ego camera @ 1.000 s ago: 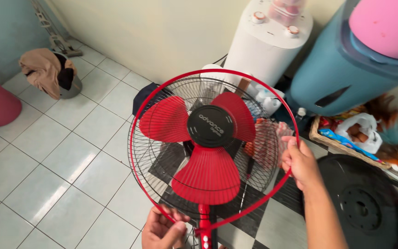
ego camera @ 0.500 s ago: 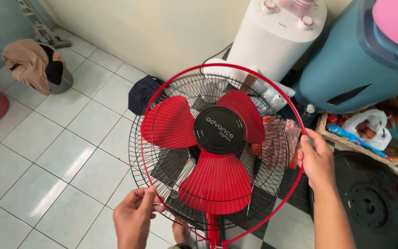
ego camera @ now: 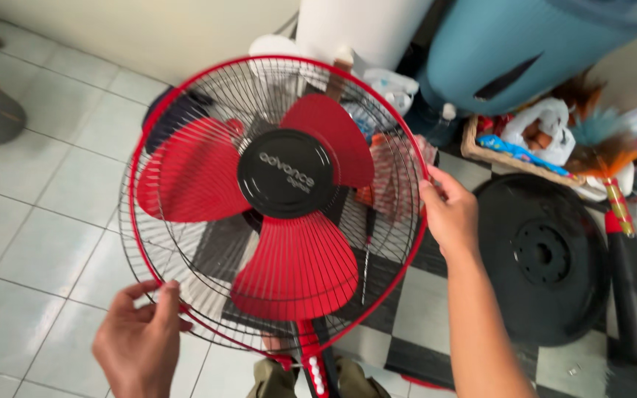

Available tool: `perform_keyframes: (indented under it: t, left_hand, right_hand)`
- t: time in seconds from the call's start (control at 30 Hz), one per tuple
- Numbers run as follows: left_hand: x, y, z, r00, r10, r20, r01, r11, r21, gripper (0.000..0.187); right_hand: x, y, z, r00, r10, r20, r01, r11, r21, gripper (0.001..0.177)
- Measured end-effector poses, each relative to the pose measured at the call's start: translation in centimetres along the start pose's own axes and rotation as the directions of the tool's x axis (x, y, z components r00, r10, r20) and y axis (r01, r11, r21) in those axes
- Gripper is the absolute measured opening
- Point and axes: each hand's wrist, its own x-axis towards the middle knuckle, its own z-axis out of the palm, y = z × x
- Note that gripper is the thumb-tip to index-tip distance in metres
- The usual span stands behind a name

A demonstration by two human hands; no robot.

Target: The person assembles a standing fan by attaching the front cage, mounting the red fan blades onto the motor hub, securing them with a nut, and then attaching the rear cage. The task is completed with the fan fully assembled.

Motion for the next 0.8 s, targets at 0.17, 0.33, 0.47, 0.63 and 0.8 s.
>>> perform_keyframes:
  t: [0.17,0.33,0.47,0.63,0.8]
  left_hand:
    - [-1.0,1.3,-0.1,0.992,0.068,-0.103,-0.045,0.978,0.205,0.031]
    - [-1.3,1.8,0.0,0.988,0.100,-0.117,-0.066,0.963,0.262,0.029]
    - [-1.0,1.9,-0.2,0.987,0.095,-0.132,-0.054,0.956,0.289,0.029]
    - [-0.7,1.7,-0.2,0.980,0.106,-0.167,-0.039,0.930,0.366,0.032]
    - [-0.2,1.3,-0.1,0.963,0.216,-0.163,-0.115,0.872,0.476,0.036]
  right_hand:
    - [0.3,1.5,0.5,1.000,0.013,-0.009,-0.012,0.993,0.119,0.033]
    - [0.5,2.1,0.5,0.965,0.254,0.071,-0.262,0.900,0.348,0.027]
    - [0.4,2.0,0.1,0.961,0.247,0.127,-0.277,0.877,0.392,0.024]
    - [0.6,1.6,-0.5,0.954,0.257,0.155,-0.298,0.875,0.382,0.023]
    - [0.8,1.9,-0.9,0.946,0.267,0.182,-0.318,0.871,0.375,0.022]
